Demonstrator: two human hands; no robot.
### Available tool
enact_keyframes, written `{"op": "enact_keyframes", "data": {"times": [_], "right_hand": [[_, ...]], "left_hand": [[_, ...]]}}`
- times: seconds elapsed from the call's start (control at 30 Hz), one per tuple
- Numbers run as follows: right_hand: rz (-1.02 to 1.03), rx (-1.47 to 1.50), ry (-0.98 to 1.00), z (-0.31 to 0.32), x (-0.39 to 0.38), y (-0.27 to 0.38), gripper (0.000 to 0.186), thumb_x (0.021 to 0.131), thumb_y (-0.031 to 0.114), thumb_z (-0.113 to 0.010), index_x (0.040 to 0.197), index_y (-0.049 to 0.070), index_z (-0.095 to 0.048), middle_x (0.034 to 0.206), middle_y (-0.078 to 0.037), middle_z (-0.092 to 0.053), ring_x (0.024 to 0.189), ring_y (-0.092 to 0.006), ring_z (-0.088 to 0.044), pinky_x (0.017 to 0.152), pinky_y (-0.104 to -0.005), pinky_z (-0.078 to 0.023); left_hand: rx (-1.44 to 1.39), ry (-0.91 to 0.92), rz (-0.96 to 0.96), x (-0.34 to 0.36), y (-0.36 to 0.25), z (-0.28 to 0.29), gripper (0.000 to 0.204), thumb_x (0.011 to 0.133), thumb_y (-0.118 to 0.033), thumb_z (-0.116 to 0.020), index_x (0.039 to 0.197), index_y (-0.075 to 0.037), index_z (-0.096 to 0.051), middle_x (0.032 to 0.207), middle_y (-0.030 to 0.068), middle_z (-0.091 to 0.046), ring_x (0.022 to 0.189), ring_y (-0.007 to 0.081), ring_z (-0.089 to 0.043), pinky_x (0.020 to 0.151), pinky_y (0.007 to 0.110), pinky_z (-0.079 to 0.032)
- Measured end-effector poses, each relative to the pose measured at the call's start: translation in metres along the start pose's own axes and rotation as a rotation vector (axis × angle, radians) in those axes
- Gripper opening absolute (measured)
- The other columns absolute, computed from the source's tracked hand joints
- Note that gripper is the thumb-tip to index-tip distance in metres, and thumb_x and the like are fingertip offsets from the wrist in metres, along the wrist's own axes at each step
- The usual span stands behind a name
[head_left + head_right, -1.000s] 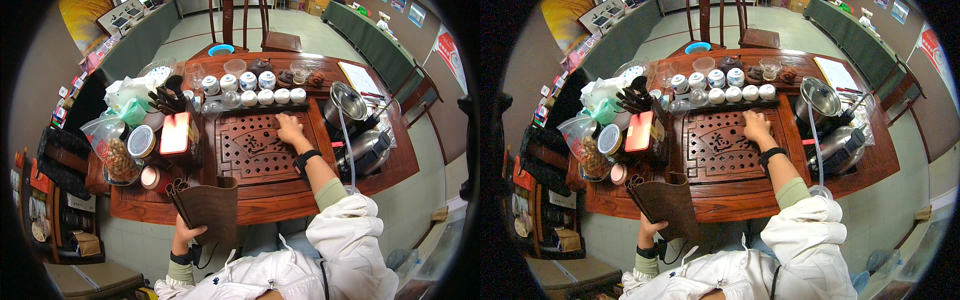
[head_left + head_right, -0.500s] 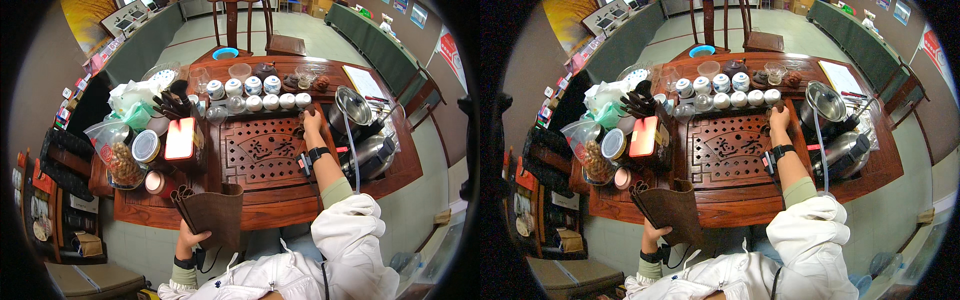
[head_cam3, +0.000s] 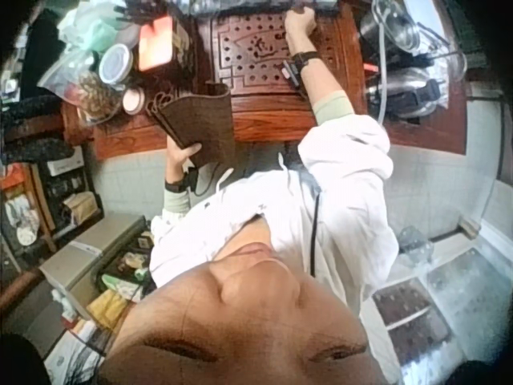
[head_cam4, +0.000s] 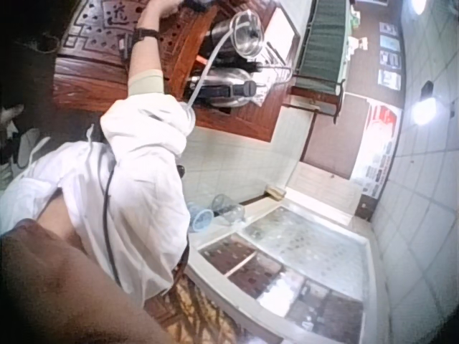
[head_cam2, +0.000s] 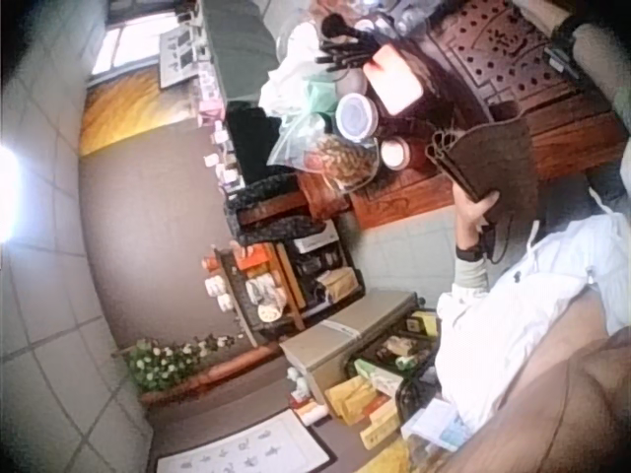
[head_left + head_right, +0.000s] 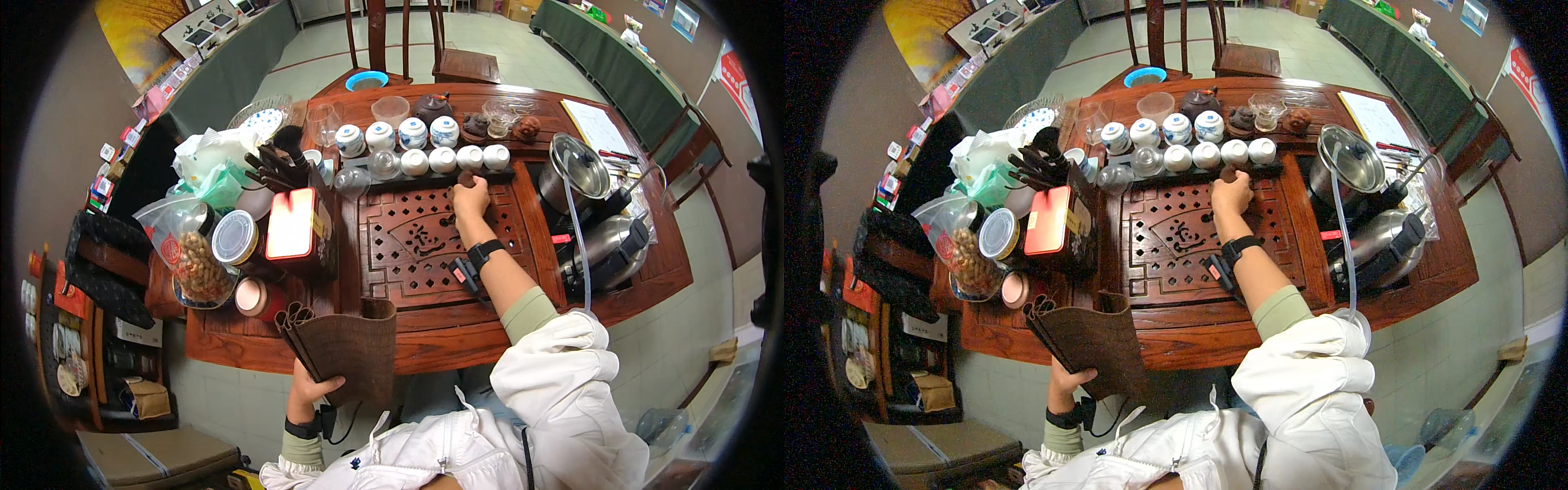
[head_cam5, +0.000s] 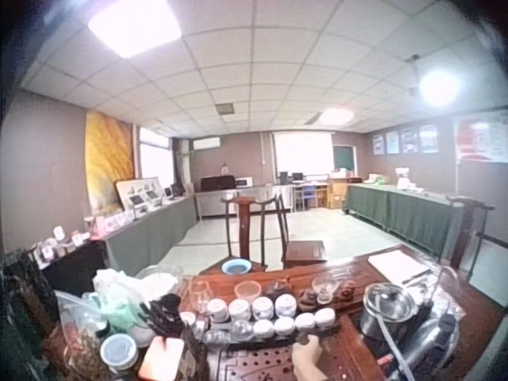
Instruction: The person wipes a wooden tea tray with a cloth, then wipes several small ceramic cups and glass cups. The person also wipes a small teapot and places the cleaned items back on the tray.
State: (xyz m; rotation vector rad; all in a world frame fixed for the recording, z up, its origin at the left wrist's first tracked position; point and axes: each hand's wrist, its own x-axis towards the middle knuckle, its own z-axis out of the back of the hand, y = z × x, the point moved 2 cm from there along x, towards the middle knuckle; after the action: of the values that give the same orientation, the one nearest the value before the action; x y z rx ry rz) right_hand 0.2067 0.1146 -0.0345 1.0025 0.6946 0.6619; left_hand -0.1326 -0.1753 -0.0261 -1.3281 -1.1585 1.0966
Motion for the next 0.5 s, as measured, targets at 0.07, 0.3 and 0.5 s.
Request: {"op": "enact_keyframes", "data": {"times": [0.07,0.3,0.5], "right_hand": [[-0.007,-0.037,0.065,-0.007,-0.003,-0.002,0.052,0.086,0.015,-0.063,0.134,0.007,-0.043,0.132,-0.022,-0.040,0.110,-0.0360,-0.052,0.092,-0.0458,-0.048],[0.120,0.196,0.464,-0.014,-0.008,-0.004,0.037,0.076,0.004,-0.067,0.112,-0.005,-0.061,0.101,-0.018,-0.065,0.090,-0.0257,-0.063,0.076,-0.0378,-0.049],[0.193,-0.146,0.100,0.053,-0.001,0.020,0.032,0.078,0.013,-0.065,0.106,0.000,-0.064,0.100,-0.014,-0.068,0.094,-0.0315,-0.063,0.080,-0.0398,-0.049]], "left_hand": [[0.015,-0.001,-0.018,0.001,0.002,0.001,0.059,0.059,-0.011,-0.081,0.113,0.000,-0.058,0.106,0.0087,-0.063,0.093,0.0238,-0.060,0.080,0.040,-0.049],[-0.001,-0.013,-0.073,0.003,0.005,0.000,0.058,0.059,-0.012,-0.079,0.112,0.000,-0.058,0.105,0.0095,-0.064,0.092,0.0256,-0.061,0.080,0.041,-0.050],[-0.015,-0.043,-0.053,0.000,0.006,0.000,0.059,0.056,-0.007,-0.075,0.112,0.001,-0.058,0.105,0.0101,-0.064,0.092,0.0262,-0.062,0.081,0.040,-0.050]]}}
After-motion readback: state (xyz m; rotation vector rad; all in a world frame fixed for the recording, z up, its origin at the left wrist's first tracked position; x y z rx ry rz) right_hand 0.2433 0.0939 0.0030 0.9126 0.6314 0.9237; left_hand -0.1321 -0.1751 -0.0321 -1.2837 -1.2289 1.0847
